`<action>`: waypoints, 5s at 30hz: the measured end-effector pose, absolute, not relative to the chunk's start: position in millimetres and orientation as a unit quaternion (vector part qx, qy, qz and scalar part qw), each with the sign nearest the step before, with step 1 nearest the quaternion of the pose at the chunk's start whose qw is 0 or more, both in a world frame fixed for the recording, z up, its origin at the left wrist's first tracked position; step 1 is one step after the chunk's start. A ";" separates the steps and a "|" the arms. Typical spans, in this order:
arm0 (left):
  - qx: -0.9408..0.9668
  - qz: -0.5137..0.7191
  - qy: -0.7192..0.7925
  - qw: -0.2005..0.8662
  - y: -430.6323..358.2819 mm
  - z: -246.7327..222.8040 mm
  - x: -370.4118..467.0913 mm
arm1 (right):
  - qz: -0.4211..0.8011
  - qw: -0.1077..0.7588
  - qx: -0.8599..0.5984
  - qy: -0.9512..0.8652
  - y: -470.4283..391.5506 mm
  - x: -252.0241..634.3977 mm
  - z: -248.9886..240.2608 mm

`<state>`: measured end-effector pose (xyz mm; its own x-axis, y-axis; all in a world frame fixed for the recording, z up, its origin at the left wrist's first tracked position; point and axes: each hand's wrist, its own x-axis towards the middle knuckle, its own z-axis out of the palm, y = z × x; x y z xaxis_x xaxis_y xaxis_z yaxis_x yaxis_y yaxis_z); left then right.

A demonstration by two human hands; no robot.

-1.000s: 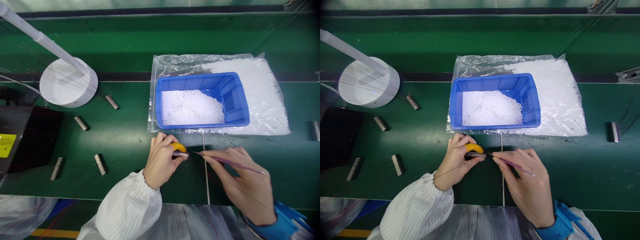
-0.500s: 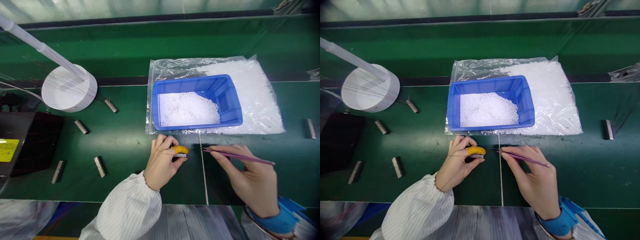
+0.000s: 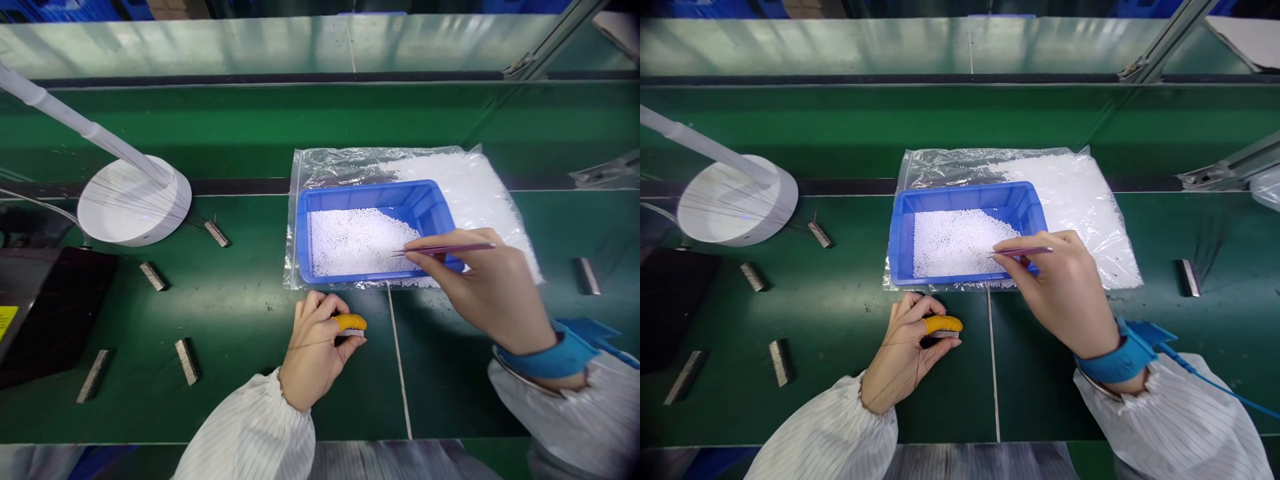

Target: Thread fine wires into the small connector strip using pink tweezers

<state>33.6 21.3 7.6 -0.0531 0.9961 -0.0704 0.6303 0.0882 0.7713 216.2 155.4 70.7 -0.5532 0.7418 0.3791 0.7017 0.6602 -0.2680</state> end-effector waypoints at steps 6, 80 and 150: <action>0.632 0.279 0.659 0.298 20.5 8.0 32.6 | 0.059 0.203 -0.377 -0.902 166.4 207.5 62.0; 0.659 0.239 0.653 0.287 24.1 13.9 30.4 | 0.273 0.261 -0.359 -0.853 69.8 213.1 37.1; 0.650 0.231 0.665 0.287 24.2 13.1 31.9 | 0.189 0.269 -0.409 -0.851 76.9 234.0 78.1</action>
